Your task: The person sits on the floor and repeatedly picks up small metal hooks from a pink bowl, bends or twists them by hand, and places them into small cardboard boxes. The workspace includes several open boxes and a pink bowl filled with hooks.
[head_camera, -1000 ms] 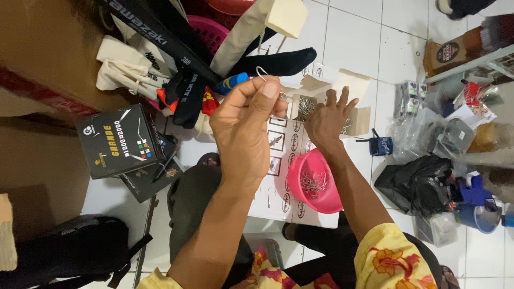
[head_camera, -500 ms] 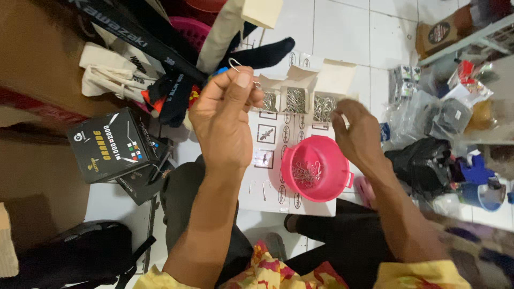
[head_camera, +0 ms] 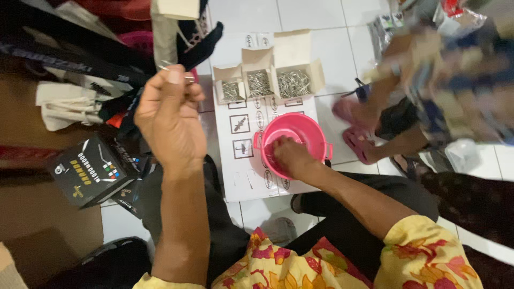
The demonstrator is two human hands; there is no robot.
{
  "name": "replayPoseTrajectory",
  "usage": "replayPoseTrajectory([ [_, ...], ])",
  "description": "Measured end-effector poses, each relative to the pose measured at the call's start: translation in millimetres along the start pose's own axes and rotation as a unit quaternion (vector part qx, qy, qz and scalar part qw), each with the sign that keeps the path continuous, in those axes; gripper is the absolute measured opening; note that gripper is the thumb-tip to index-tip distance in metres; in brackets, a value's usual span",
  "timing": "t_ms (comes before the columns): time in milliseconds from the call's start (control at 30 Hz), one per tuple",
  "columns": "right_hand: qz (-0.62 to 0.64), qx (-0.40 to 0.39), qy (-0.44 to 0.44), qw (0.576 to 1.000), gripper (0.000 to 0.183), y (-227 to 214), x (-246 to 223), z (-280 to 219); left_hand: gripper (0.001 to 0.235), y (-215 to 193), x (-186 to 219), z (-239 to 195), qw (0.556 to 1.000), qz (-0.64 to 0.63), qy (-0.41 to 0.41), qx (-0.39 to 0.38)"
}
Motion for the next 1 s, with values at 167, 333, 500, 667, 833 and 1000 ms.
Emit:
replayPoseTrajectory([
  [167,0.020,0.016,-0.019,0.999,0.028,-13,-7,-10,0.020,3,-1,-3,1.000,0.005,0.000,-0.001],
  [333,0.055,-0.018,0.033,0.998,0.024,15,21,0,0.019,6,1,-6,1.000,0.010,-0.001,0.001],
  [500,0.090,0.022,0.060,0.994,0.023,-35,12,-4,0.019,7,5,-9,1.000,0.013,-0.002,-0.008],
  [667,0.132,-0.038,0.100,0.986,0.024,-96,23,-18,0.017,3,-2,-7,1.000,0.017,0.002,-0.015],
  [833,0.321,-0.003,0.081,0.944,0.021,-175,33,-50,0.006,7,-25,-25,0.996,0.061,-0.014,-0.069],
  [1000,0.534,0.153,0.002,0.832,0.013,-258,32,-87,0.003,30,-64,-68,0.930,0.241,-0.151,-0.233],
])
Point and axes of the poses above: each hand's wrist, its own z-axis towards the middle knuckle, its own y-axis out of the palm, x = y × z, the point moved 4 cm from there along z, towards the middle knuckle, and after that the axes turned 9 degrees about x, right-handed, at the moved point
